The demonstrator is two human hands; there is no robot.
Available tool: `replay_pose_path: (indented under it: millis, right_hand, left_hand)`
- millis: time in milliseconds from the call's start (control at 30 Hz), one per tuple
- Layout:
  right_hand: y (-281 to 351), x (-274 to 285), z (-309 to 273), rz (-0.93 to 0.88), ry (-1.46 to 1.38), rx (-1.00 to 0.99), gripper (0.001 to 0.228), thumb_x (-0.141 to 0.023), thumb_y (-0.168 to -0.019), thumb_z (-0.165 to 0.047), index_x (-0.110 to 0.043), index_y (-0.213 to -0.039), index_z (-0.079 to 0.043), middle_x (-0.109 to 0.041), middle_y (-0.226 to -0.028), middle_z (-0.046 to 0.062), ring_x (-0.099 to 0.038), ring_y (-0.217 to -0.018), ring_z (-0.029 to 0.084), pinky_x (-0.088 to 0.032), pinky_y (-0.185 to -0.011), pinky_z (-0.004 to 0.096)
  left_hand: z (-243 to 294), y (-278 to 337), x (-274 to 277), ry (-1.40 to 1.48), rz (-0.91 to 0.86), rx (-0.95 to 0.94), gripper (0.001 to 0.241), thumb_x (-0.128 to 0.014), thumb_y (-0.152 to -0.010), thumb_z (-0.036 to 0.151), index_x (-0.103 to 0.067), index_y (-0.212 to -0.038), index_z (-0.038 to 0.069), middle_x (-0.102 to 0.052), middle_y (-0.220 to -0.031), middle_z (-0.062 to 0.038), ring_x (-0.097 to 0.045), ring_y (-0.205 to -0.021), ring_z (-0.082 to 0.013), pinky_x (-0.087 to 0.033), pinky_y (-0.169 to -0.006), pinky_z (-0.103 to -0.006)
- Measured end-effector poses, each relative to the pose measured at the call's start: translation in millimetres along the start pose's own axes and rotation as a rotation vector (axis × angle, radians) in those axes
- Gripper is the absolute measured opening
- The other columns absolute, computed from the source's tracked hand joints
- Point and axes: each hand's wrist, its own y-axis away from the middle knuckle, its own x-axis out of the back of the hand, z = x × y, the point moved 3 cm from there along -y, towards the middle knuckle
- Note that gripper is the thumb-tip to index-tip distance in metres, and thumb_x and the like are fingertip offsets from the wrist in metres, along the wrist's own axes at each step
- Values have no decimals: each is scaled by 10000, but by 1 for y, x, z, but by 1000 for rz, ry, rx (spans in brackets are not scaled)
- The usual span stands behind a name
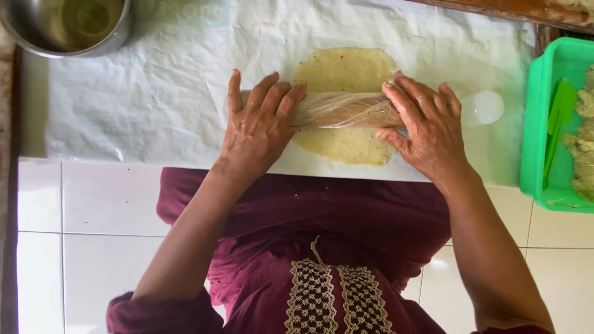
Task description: Rolling out dough, cutting it into small circles using a mold, and adding filling to the circles.
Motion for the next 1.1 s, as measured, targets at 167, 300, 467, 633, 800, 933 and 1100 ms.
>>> replay_pose_path:
  millis: [167, 300, 467, 633, 800, 933, 1100]
  right_hand:
    - [18, 24, -9, 99, 14, -17, 742, -663, -957, -602, -471, -1576, -241, -388, -1700, 114, -354, -1587, 352, -81, -1319, 695]
    - [34, 15, -29, 204, 134, 77, 740, -785, -882, -640, -547, -1467, -256, -288, -1684, 202, -184, -1550, 466, -38, -1217, 748]
    - [27, 19, -58, -11, 91, 22, 555, -851, -747, -496, -692, -1211, -237, -242, -1729, 155, -39, -1592, 478, -3, -1230, 785]
    - [24, 14, -53, 8, 180, 126, 303, -864, -847, -361, -736, -1075, -207, -281, -1752, 84, -46, -1619, 436, 11, -1241, 773]
    - [8, 17, -52, 14, 177, 155, 161, -847, -891, -255, -743, -998, -197, -300, -1758, 46, -47, -1633, 415, 17, -1236, 777]
    - [-1, 10, -47, 12, 137, 141, 134, -834, -906, -241, -732, -975, -189, -286, -1763, 55, -54, -1636, 420, 13, -1240, 783]
    - [1, -1, -43, 26, 101, 123, 103, -816, -951, -211, -717, -951, -183, -281, -1766, 58, -60, -1643, 419, 12, -1255, 770]
  left_hand:
    - [-3, 2, 8, 38, 71, -40, 794, -879, -795, 289, -517, -1488, 146, -621, -1329, -73, -559, -1288, -274, -205, -1221, -641]
    - [-8, 0, 28, 58, 131, -27, 801, -881, -818, 285, -503, -1510, 144, -614, -1337, -80, -561, -1288, -275, -217, -1225, -613]
    - [-17, -5, 42, 73, 163, 59, 805, -885, -810, 252, -507, -1513, 148, -608, -1342, -55, -558, -1279, -262, -218, -1219, -610]
    - [-27, -2, 37, 72, 145, 105, 806, -886, -803, 255, -508, -1506, 141, -606, -1339, -62, -558, -1270, -270, -227, -1205, -608]
    - [-34, 3, 37, 89, 142, 147, 796, -885, -817, 267, -506, -1506, 140, -613, -1340, -54, -558, -1263, -269, -232, -1204, -608]
    - [-38, 5, 35, 67, 124, 154, 793, -878, -815, 276, -503, -1502, 146, -614, -1331, -59, -556, -1264, -273, -233, -1199, -603]
    - [-42, 8, 32, 43, 89, 172, 788, -872, -812, 289, -504, -1494, 146, -615, -1319, -65, -556, -1257, -275, -234, -1194, -598]
